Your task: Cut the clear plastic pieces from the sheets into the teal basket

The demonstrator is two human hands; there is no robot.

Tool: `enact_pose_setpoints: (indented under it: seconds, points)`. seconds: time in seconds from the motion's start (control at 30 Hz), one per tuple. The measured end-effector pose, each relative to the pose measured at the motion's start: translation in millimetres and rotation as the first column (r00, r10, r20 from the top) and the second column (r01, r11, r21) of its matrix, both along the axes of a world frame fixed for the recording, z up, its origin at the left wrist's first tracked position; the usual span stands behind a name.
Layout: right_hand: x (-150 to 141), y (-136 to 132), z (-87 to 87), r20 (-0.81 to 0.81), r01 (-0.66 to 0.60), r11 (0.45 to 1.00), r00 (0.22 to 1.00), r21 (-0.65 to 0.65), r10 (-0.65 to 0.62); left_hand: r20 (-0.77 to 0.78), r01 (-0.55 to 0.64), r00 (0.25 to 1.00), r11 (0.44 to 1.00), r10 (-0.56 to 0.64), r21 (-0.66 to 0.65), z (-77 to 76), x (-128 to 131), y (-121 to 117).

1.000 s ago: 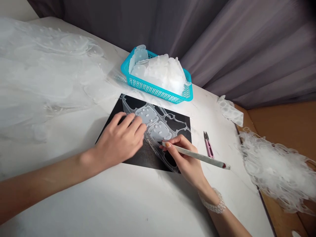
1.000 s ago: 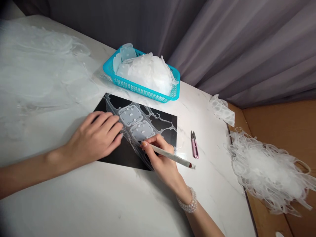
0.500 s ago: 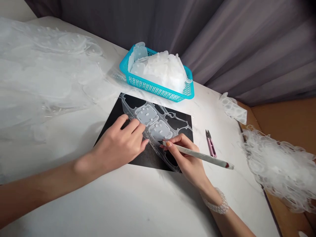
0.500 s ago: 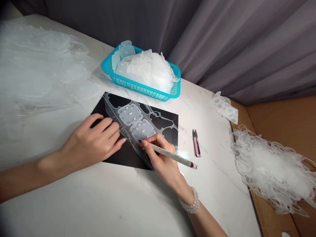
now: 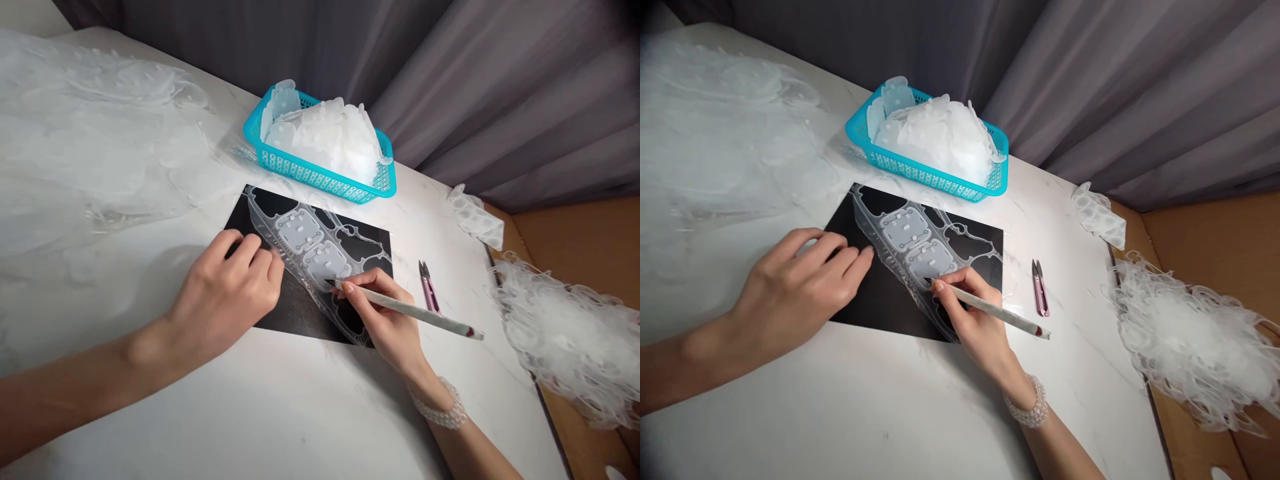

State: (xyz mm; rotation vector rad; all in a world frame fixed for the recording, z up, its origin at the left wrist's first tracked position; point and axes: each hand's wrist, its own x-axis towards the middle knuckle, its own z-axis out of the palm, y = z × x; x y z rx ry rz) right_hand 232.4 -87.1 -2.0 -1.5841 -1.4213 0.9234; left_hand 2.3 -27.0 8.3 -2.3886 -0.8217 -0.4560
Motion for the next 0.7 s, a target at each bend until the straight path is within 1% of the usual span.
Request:
enact_pose_setpoints:
  seconds: [0.1,0.17,0.27,0.33,0.4,0.57,0.7]
  points:
    - [-1,0,1.4,0.075,0.008,0.999,0.997,0.036,-0.011,0.002,0.101,0.995,0.987,-0.101,-0.125,-12.2,5,-12]
    - [-4,1,2.3,0.161,-0.036,0.998,0.987,0.060,0.026,0.011,0.151,0.988,0.966,-0.152,-0.210,-22.2,10,-22]
    - [-12,2,3.0,0.291,-0.143,0.984,0.951,0.106,0.106,0.031,0.150,0.989,0.943,-0.147,-0.296,-32.1,16,-32]
    - [-17,3,3.1,0.355,-0.188,0.972,0.926,0.143,0.127,0.036,0.118,0.993,0.935,-0.112,-0.336,-33.8,17,-33]
    - [-20,4,3.1,0.406,-0.202,0.965,0.906,0.169,0.119,0.036,0.100,0.995,0.926,-0.093,-0.365,-33.2,18,-31]
    - [-27,11,4.0,0.506,-0.228,0.945,0.859,0.236,0.081,0.022,0.117,0.993,0.919,-0.118,-0.377,-31.8,15,-25]
    - [-30,15,5.4,0.534,-0.253,0.932,0.842,0.260,0.080,0.011,0.126,0.991,0.919,-0.131,-0.375,-32.7,13,-24]
